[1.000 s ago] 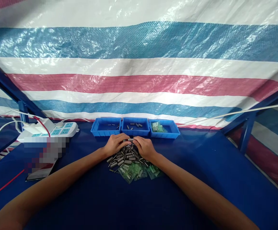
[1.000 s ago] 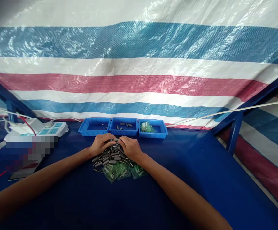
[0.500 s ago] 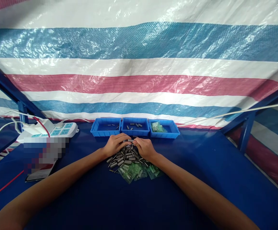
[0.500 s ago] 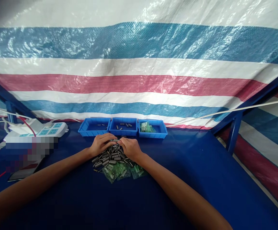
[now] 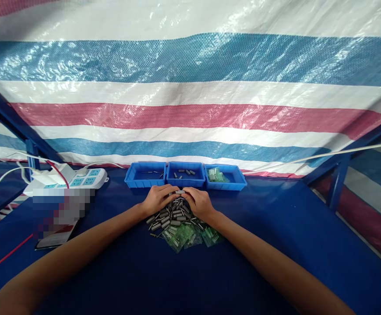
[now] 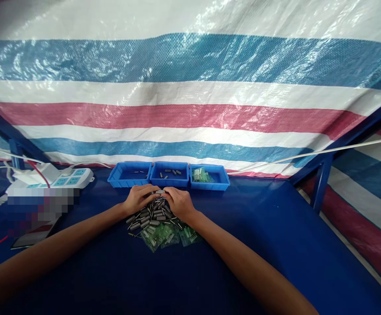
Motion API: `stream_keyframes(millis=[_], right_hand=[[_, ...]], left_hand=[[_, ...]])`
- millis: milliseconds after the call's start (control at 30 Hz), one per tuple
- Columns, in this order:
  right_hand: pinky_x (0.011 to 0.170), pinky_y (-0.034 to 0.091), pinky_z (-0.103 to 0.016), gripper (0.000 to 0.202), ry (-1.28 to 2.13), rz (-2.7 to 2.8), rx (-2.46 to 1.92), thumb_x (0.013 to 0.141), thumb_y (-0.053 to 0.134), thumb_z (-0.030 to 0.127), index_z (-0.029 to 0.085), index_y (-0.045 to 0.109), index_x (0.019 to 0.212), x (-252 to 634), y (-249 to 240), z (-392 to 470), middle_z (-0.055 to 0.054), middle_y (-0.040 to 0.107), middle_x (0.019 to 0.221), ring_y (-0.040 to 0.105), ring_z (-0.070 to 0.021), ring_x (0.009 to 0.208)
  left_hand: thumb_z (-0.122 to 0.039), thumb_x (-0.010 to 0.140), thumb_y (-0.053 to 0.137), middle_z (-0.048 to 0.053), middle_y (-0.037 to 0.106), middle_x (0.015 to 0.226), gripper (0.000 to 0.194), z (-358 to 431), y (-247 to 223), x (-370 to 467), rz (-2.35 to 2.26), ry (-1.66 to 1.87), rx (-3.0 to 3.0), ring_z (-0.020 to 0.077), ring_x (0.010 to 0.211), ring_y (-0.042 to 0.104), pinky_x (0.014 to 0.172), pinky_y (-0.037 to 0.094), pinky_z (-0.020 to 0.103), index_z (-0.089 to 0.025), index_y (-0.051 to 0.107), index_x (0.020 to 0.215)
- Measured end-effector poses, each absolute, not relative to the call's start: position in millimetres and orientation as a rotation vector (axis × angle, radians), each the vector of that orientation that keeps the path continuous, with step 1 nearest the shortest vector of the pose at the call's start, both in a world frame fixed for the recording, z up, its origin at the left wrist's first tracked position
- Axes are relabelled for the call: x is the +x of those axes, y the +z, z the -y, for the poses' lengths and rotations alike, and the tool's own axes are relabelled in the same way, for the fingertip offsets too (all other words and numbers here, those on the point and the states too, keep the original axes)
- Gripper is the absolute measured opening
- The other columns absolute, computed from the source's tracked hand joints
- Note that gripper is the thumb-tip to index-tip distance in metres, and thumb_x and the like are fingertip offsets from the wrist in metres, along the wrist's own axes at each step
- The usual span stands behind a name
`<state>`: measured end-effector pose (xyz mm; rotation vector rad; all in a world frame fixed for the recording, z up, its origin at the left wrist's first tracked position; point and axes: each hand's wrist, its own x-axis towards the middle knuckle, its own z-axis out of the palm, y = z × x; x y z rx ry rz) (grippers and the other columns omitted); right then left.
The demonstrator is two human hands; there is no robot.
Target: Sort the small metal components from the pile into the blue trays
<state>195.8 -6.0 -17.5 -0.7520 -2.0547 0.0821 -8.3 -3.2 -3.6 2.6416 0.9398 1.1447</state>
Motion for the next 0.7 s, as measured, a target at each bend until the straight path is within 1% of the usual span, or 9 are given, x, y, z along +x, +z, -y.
stream_keyframes(millis=[133, 233, 433, 633, 700], right_hand=[[0.071, 0.052, -0.027, 0.022, 0.107, 2.041, -0.754, 0.095, 0.045, 0.028, 0.015, 0.061, 0.104, 195.9, -18.9, 6.2, -0.009, 0.07, 0.091, 0.068, -0.0192, 0.081], [0.07, 0.052, -0.026, 0.023, 0.156, 2.045, -0.781, 0.095, 0.044, 0.028, 0.016, 0.061, 0.106, 195.8, -18.6, 6.9, -0.008, 0.07, 0.09, 0.067, -0.0179, 0.079], [0.066, 0.05, -0.025, 0.022, 0.192, 2.037, -0.776, 0.095, 0.044, 0.027, 0.016, 0.061, 0.105, 195.7, -15.6, 8.5, -0.007, 0.069, 0.082, 0.066, -0.0163, 0.07], [0.059, 0.048, -0.024, 0.023, 0.206, 2.028, -0.796, 0.094, 0.045, 0.028, 0.016, 0.06, 0.106, 196.1, -16.4, 8.4, -0.005, 0.066, 0.072, 0.062, -0.0149, 0.061], [0.057, 0.047, -0.024, 0.024, 0.226, 2.032, -0.791, 0.093, 0.046, 0.028, 0.016, 0.059, 0.109, 196.2, -15.8, 8.9, -0.005, 0.065, 0.071, 0.06, -0.0145, 0.059]], left_hand=[[-0.03, 0.092, 0.051, 0.002, 0.067, 0.081, 0.021, 3.0, -3.2, -7.7, -0.972, 1.116, 2.639, 0.0084, 0.062, 0.058, 0.058, 0.042, 0.018, -0.017, 0.061, 0.104], [-0.032, 0.091, 0.053, 0.001, 0.067, 0.079, 0.021, 2.6, -4.2, -7.8, -0.981, 1.121, 2.628, 0.0082, 0.061, 0.058, 0.058, 0.042, 0.018, -0.018, 0.061, 0.104], [-0.035, 0.091, 0.052, 0.002, 0.069, 0.083, 0.023, 2.7, -4.8, -8.6, -0.968, 1.141, 2.618, 0.0087, 0.064, 0.062, 0.06, 0.044, 0.017, -0.018, 0.061, 0.103], [-0.033, 0.092, 0.051, 0.002, 0.07, 0.085, 0.022, 3.7, -3.8, -7.2, -0.999, 1.159, 2.642, 0.0087, 0.065, 0.063, 0.061, 0.046, 0.017, -0.017, 0.06, 0.104], [-0.032, 0.092, 0.051, 0.002, 0.069, 0.086, 0.021, 3.5, -4.7, -6.6, -1.004, 1.196, 2.647, 0.0086, 0.066, 0.064, 0.06, 0.046, 0.017, -0.017, 0.059, 0.105]])
